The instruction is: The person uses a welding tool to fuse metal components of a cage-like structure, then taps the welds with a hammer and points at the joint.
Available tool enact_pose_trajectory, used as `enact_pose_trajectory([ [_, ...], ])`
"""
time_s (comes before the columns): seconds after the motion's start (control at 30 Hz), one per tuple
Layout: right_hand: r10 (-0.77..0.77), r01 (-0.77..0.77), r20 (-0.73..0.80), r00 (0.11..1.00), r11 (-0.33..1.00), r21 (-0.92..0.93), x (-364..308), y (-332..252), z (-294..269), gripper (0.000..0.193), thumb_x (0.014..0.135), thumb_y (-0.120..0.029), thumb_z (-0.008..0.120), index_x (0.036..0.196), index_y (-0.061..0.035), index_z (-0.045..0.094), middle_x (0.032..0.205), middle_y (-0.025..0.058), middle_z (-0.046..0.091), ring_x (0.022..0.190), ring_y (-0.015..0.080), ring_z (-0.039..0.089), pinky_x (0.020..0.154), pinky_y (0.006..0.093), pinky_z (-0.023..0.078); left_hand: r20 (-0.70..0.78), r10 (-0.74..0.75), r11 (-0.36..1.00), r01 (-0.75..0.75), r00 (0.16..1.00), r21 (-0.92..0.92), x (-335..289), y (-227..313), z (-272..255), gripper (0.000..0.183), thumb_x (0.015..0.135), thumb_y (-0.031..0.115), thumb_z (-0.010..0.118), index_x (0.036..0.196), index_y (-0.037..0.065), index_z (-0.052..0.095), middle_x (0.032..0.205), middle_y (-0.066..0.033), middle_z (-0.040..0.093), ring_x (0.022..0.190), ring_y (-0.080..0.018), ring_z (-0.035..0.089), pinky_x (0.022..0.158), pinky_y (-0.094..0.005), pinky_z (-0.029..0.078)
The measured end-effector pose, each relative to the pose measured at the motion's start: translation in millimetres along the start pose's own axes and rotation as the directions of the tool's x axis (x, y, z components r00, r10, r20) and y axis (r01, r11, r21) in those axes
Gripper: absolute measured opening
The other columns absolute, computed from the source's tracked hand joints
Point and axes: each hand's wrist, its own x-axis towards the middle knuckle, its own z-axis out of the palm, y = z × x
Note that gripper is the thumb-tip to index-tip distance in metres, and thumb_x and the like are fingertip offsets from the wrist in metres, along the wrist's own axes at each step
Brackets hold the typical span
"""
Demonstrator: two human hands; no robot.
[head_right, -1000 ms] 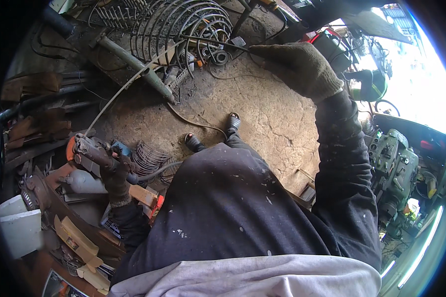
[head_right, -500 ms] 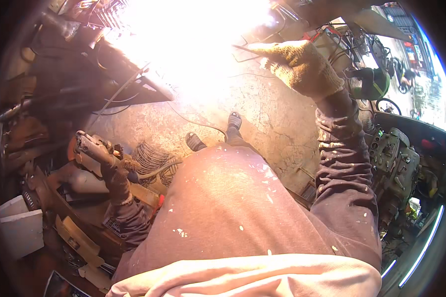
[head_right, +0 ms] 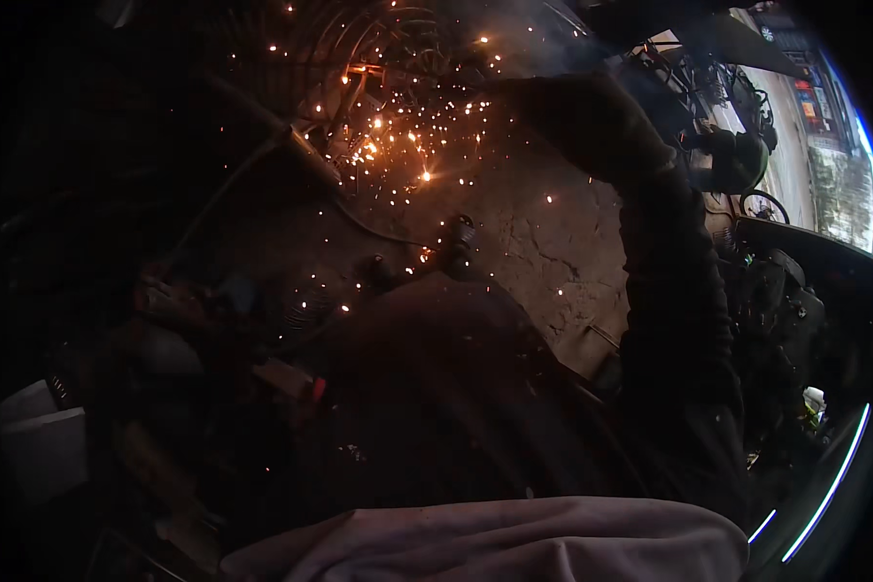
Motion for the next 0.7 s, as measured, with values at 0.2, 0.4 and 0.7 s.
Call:
enact_pose_trajectory([
  [0.2,-0.176,0.175,0.018,0.984,0.952,-0.250,-5.0,4.5,-18.1,0.035,0.095,-0.008,0.068,0.130,-0.0055,0.068,0.106,0.0166,0.075,0.090,0.0254,0.073,0.082,0.0323,0.056,0.011,-0.014,0.998,0.014,1.000,-0.054,6.6,-3.6,9.1,0.044,0.086,0.004,0.073,0.126,-0.001,0.055,0.109,-0.0091,0.061,0.091,-0.0176,0.064,0.077,-0.0297,0.055],
  [0.4,-0.104,0.099,-0.027,0.994,0.984,-0.147,-0.2,-17.8,-12.5,0.035,0.095,-0.010,0.068,0.130,-0.0096,0.069,0.097,0.0165,0.074,0.083,0.0274,0.073,0.078,0.0342,0.056,0.007,-0.070,0.990,0.070,0.998,-0.121,6.0,-22.5,-3.6,0.044,0.086,0.003,0.073,0.126,0.000,0.055,0.109,-0.0085,0.061,0.090,-0.0169,0.064,0.076,-0.0288,0.056],
  [0.7,-0.109,0.103,-0.036,0.993,0.984,-0.147,0.7,-20.7,-6.3,0.035,0.095,-0.010,0.067,0.130,-0.0092,0.069,0.099,0.0174,0.074,0.088,0.0266,0.073,0.081,0.0358,0.056,0.083,-0.010,0.997,0.003,0.996,0.081,11.8,-3.8,7.0,0.042,0.084,0.006,0.080,0.117,0.001,0.055,0.093,-0.0016,0.059,0.079,-0.0113,0.060,0.074,-0.0260,0.051],
])
